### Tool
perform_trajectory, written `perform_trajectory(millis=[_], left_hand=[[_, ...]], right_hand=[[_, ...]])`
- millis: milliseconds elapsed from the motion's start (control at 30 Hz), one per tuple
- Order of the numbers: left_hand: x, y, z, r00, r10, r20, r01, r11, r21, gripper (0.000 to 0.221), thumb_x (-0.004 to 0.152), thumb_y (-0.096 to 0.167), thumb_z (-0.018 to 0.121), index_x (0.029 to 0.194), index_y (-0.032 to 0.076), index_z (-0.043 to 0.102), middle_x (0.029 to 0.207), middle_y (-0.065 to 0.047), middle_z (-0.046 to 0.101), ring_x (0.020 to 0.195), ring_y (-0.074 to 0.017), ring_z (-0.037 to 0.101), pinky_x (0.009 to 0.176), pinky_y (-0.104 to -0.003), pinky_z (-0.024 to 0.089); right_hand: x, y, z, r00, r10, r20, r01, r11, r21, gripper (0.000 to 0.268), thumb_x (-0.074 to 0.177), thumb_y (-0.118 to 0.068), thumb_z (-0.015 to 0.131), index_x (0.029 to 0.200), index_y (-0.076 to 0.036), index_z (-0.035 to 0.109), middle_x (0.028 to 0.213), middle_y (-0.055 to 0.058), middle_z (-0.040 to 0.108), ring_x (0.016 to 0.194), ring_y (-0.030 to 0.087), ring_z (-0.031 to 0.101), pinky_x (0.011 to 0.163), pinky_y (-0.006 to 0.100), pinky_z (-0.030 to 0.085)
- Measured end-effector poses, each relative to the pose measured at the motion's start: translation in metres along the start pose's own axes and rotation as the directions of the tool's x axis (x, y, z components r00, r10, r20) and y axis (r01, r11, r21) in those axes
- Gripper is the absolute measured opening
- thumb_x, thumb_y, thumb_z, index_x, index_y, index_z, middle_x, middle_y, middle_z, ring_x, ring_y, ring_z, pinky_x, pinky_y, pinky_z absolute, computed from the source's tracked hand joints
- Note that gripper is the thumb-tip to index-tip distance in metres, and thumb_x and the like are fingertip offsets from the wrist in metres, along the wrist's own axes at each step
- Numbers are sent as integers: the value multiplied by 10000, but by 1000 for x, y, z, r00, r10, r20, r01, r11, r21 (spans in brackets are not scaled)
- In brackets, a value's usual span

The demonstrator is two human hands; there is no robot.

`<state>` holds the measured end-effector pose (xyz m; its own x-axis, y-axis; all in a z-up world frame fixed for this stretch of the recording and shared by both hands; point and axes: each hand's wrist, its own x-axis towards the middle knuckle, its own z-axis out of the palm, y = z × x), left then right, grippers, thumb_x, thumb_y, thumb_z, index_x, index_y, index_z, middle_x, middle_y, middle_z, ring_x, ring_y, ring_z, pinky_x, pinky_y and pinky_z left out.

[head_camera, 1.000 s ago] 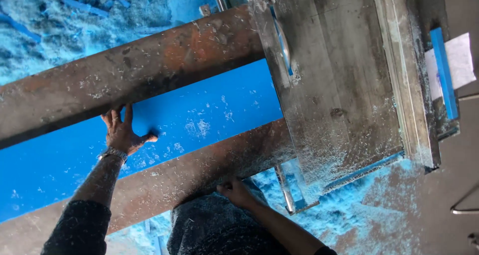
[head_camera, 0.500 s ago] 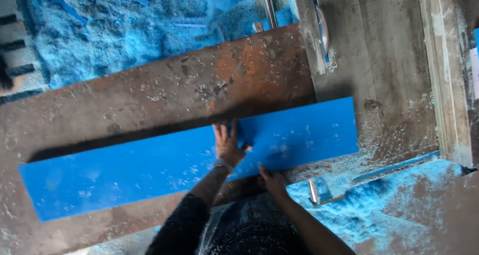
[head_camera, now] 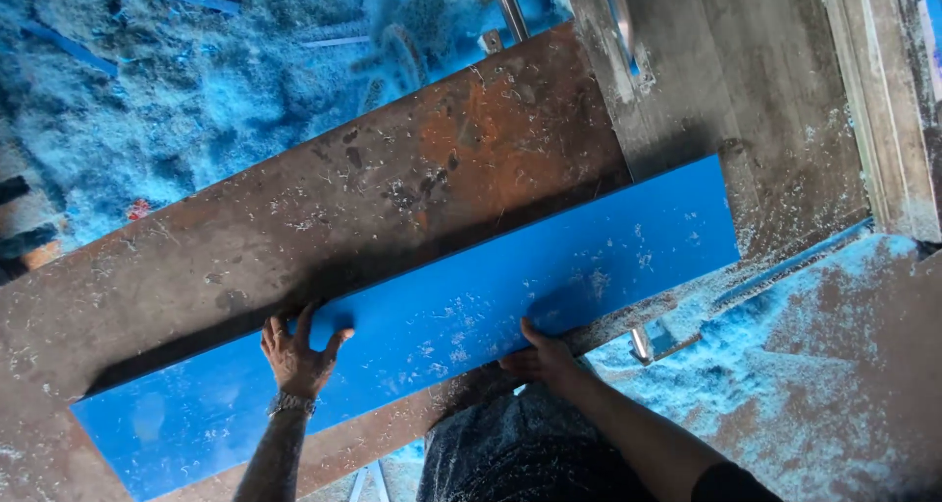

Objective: Using a table saw to cut blue foam blocks into smaller rectangular sections and stacking the finished pieces.

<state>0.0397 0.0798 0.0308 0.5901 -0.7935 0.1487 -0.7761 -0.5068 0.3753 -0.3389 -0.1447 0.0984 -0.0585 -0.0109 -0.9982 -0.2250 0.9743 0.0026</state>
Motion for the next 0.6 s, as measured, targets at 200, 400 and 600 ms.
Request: perform_trajectory(millis=[200,400,600], left_hand=[[53,124,41,988,-96,119,102,994,-46,496,868,545,707,1053,85,711,1120,-163,601,1032,-372,561,962,-533,347],[75,182,80,990,-116,83,113,993,43,507,881,513,683,1047,34,703,1121,-184,656,1000,-382,585,908,-533,392],[111,237,139,995,-46,-93,49,998,39,475,914,610,675,1008,145,703,1155,-222,715,1045,-470,706,960,-585,450]], right_hand=[[-2,5,-3,1000,-8,6,8,997,74,714,923,-541,645,1372,13,605,879,211,775,717,285,752,669,347,599],[-1,-37,-34,993,-53,-104,62,994,94,605,920,-470,715,1246,40,716,746,209,760,591,293,731,541,332,564],[-83,-134,-34,933,-235,-271,146,940,-309,1020,727,-844,753,1300,-2,715,1362,240,679,1332,376,598,1135,516,454]])
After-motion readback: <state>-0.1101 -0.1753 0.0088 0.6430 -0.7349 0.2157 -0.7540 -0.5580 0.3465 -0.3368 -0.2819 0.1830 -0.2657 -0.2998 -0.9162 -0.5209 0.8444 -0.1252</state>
